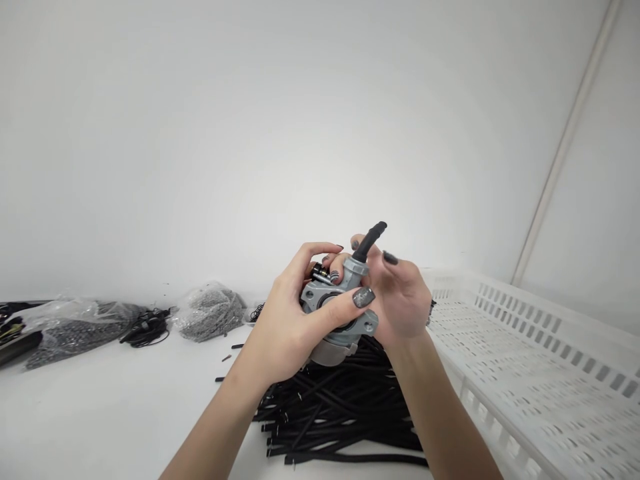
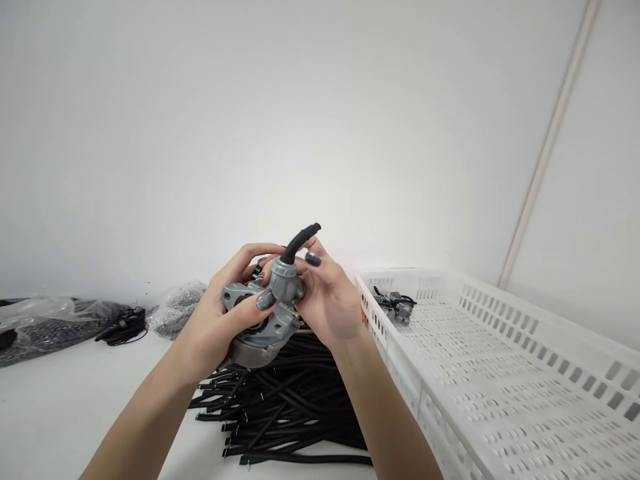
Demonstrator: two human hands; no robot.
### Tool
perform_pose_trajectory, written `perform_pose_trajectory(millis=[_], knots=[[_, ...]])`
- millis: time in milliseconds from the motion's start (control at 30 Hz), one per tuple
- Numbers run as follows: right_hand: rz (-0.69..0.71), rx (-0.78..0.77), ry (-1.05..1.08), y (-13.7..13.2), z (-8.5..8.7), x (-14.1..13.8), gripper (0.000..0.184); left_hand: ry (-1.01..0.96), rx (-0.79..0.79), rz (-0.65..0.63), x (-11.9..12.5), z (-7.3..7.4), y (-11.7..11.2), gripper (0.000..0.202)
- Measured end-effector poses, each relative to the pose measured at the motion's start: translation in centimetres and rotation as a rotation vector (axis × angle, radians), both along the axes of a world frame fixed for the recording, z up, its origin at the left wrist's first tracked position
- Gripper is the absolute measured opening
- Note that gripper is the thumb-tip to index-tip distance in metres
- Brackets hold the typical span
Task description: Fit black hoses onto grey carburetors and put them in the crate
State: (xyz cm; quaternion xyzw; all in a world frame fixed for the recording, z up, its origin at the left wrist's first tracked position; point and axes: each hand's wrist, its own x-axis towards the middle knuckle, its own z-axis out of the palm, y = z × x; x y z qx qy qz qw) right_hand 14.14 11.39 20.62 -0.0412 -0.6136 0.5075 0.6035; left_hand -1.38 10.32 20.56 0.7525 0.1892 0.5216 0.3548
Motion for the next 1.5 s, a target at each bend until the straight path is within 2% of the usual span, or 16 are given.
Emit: perform_pose_trajectory(millis=[167,233,400,533,667,733,833,933,1000,1067,1167,1233,1367,1500], knots=[[-0.084,0.056,-0.079,0.1,-0.4,0.3,0.060,-0.006,-0.007,-0.026,0.0,0.3,-0.5,0.044],[-0.087,0.075,-0.107,0.1,-0.4,0.2,0.064,0.015,-0.008,-0.011,-0.1,0.5,-0.7,0.043],[-0.029,0.048,-0.106,0.0,-0.1,0.0,0.051,0.021,-0.017,-0.001,-0.3,1.0,-1.0,0.049],[-0.030,0.036,-0.051,0.0,-0.1,0.2,0.035,0.012,-0.034,-0.019,-0.4,0.8,-0.6,0.050],[-0.133,0.087,-0.110,0.1,-0.4,0.3,0.058,0.005,0.006,-0.050,-0.3,0.5,-0.2,0.045],[-0.133,0.092,-0.132,0.1,-0.4,0.2,0.064,0.029,0.002,-0.025,-0.3,0.5,-0.2,0.044],[-0.074,0.085,-0.144,0.1,-0.1,0.1,0.055,0.026,0.025,-0.016,-0.3,0.5,-0.3,0.047],[0.007,0.068,-0.093,0.0,0.2,0.1,0.034,0.017,0.031,-0.030,-0.3,0.5,-0.3,0.047],[0.028,0.056,-0.051,-0.1,0.2,0.2,0.027,0.022,0.016,-0.033,-0.4,0.4,-0.2,0.047],[-0.010,0.066,-0.059,-0.2,0.0,0.3,0.032,0.018,0.009,-0.045,-0.4,0.3,-0.2,0.048],[-0.126,0.106,-0.120,-0.1,-0.3,0.4,0.053,0.026,-0.004,-0.032,-0.3,0.4,-0.4,0.051],[-0.150,0.123,-0.136,-0.1,-0.3,0.2,0.062,0.048,-0.008,-0.001,-0.3,0.6,-0.7,0.051],[-0.062,0.128,-0.123,-0.1,0.0,0.1,0.048,0.064,-0.018,0.010,-0.4,1.2,-1.2,0.045],[-0.008,0.073,-0.072,-0.1,0.0,0.2,0.034,0.026,-0.021,-0.005,-0.5,0.9,-0.9,0.047]])
